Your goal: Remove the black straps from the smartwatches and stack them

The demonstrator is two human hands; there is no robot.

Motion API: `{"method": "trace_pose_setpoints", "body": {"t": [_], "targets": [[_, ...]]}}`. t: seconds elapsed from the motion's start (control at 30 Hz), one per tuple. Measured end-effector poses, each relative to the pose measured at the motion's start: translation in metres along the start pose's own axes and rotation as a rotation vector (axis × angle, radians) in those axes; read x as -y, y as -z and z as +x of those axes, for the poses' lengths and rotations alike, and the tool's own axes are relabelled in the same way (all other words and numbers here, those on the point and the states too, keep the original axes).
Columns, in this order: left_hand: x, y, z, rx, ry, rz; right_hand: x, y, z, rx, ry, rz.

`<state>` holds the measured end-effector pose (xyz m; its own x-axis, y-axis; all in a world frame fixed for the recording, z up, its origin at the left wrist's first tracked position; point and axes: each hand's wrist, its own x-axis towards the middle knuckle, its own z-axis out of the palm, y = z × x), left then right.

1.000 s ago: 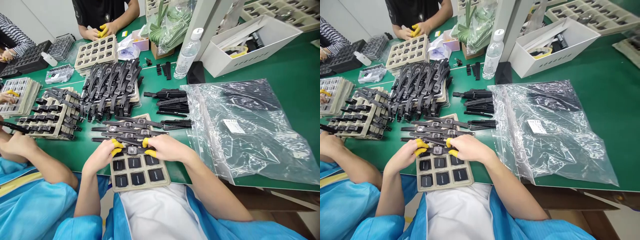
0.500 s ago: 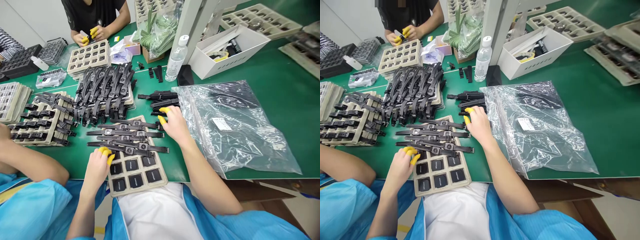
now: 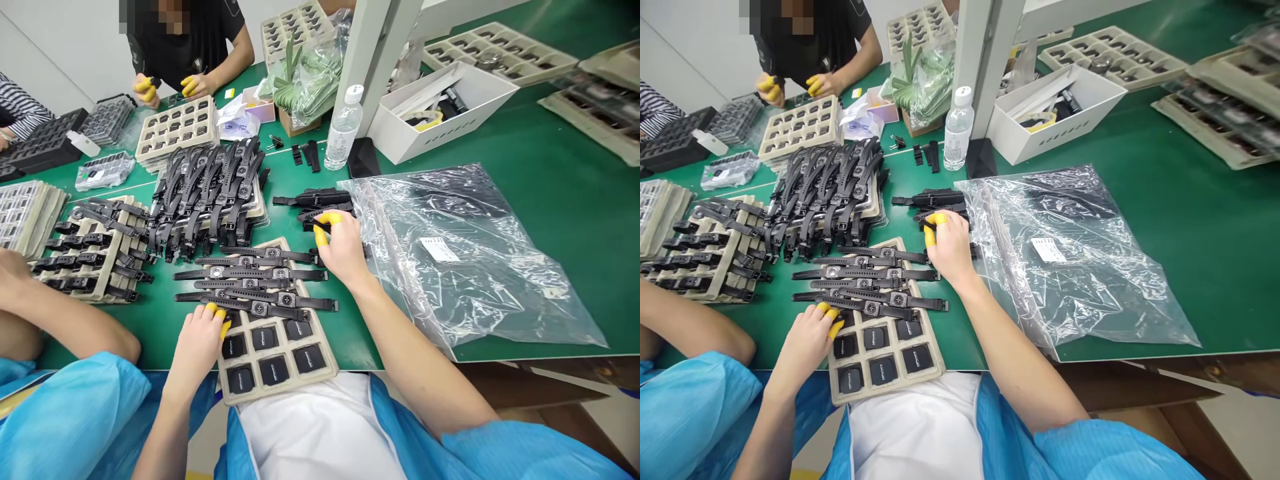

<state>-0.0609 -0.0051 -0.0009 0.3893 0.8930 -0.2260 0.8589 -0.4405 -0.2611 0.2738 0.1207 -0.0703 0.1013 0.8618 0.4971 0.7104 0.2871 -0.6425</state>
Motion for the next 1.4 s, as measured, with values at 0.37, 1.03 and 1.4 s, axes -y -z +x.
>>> {"method": "trace_pose_setpoints", "body": {"t": [0.37, 1.03, 1.4], "targets": [[-0.019, 0.059, 0.051, -0.238, 0.111, -0.824, 0.056, 0.017, -0.016, 0.288, -0.654, 1.278], [-0.049, 0.001, 0.148, -0.53, -0.437, -1.085, 0.068, 0.013, -0.029, 0.795, -0.64, 1.172], [-0.047, 0.007, 0.144, -0.538, -0.45, -1.124, 0.063, 0.01, -0.032, 0.801, -0.629, 1.209]]}}
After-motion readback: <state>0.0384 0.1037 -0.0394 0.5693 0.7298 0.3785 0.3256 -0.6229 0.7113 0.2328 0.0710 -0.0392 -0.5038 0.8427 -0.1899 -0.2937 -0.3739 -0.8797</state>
